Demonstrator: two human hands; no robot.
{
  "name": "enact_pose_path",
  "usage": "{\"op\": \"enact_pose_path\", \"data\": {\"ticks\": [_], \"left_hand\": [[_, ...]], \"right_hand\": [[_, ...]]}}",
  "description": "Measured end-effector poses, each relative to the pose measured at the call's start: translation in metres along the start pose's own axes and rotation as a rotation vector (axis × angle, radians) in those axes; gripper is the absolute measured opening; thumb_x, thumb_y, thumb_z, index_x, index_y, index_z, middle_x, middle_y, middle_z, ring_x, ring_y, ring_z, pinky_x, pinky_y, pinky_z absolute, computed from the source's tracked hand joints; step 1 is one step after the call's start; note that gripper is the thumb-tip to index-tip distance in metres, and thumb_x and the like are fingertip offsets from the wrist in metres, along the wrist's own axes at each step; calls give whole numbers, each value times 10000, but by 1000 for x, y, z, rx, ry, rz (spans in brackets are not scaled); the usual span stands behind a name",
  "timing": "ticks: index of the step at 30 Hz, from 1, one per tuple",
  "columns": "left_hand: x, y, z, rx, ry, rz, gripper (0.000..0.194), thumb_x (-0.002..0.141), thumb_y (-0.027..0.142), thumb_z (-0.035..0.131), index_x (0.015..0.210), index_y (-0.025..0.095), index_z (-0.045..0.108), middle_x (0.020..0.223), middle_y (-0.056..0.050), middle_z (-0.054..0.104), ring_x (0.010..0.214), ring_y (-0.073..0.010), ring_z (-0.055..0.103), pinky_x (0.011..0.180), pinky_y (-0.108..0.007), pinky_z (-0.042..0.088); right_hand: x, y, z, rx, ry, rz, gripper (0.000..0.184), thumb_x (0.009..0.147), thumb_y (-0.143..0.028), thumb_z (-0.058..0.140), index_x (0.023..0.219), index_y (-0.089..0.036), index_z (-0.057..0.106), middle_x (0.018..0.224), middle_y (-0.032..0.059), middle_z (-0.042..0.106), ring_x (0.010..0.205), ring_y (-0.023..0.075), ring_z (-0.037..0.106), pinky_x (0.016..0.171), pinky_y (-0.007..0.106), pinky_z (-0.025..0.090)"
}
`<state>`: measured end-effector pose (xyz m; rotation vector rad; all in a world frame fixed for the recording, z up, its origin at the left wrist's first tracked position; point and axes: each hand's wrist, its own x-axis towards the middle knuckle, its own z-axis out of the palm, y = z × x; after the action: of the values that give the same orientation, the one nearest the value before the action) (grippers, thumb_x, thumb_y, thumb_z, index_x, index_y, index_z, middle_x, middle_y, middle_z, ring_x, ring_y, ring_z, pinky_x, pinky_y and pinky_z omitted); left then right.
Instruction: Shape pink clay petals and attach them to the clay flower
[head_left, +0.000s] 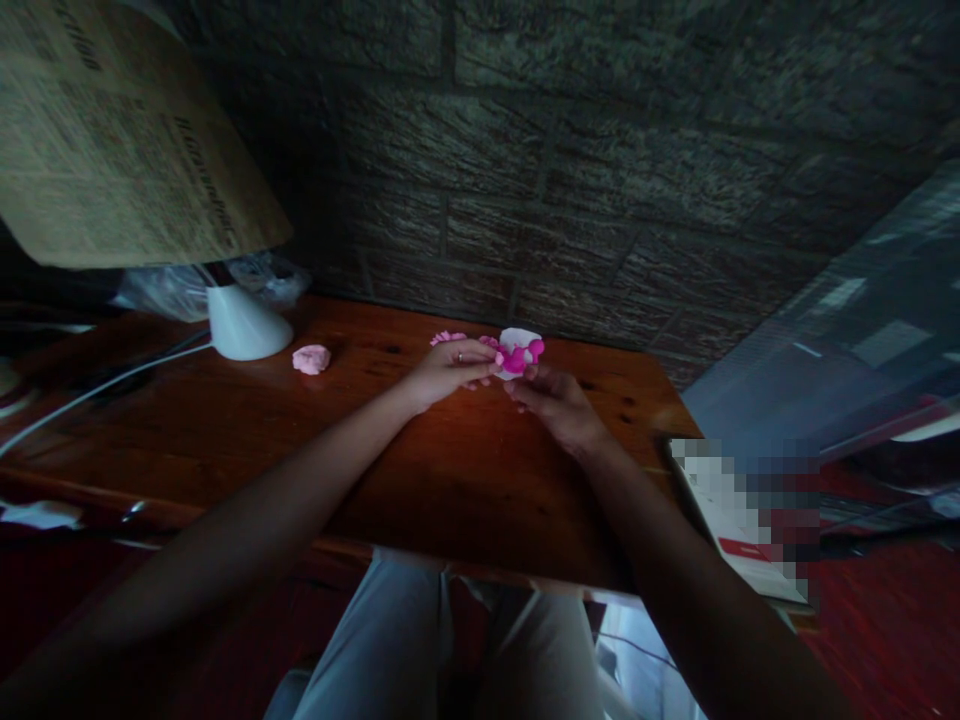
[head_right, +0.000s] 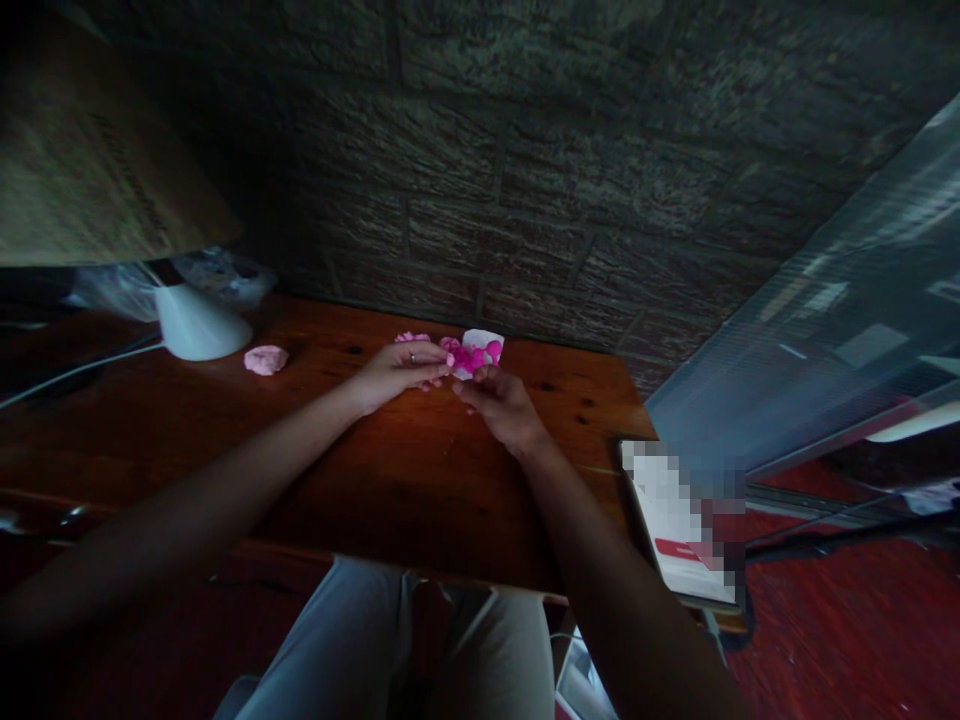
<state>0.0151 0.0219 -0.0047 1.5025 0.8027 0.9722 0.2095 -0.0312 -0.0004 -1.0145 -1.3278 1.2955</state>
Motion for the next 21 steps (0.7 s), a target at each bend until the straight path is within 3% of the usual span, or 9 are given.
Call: {"op": "enact_pose_path", "data": {"ticks": [11,21], "left_hand": [[-1,0,0,-5,-6,8,290,764,319,807,984,145,735,844,-38,733,701,-107,641,636,-224,461],[1,-1,0,44,-18,6,307,774,339,789,1002,143,725,858,-49,735,716,-116,648,641,-234,476]], "right_hand": [[-1,3,4,53,-39,16,348,586,-386,905,811,-205,711,799,-2,726,743,140,660,741,316,547],[2,6,-1,-55,-63,-6,304,678,-379,832,926,-234,733,849,5,718,724,135,609,636,277,501]]}}
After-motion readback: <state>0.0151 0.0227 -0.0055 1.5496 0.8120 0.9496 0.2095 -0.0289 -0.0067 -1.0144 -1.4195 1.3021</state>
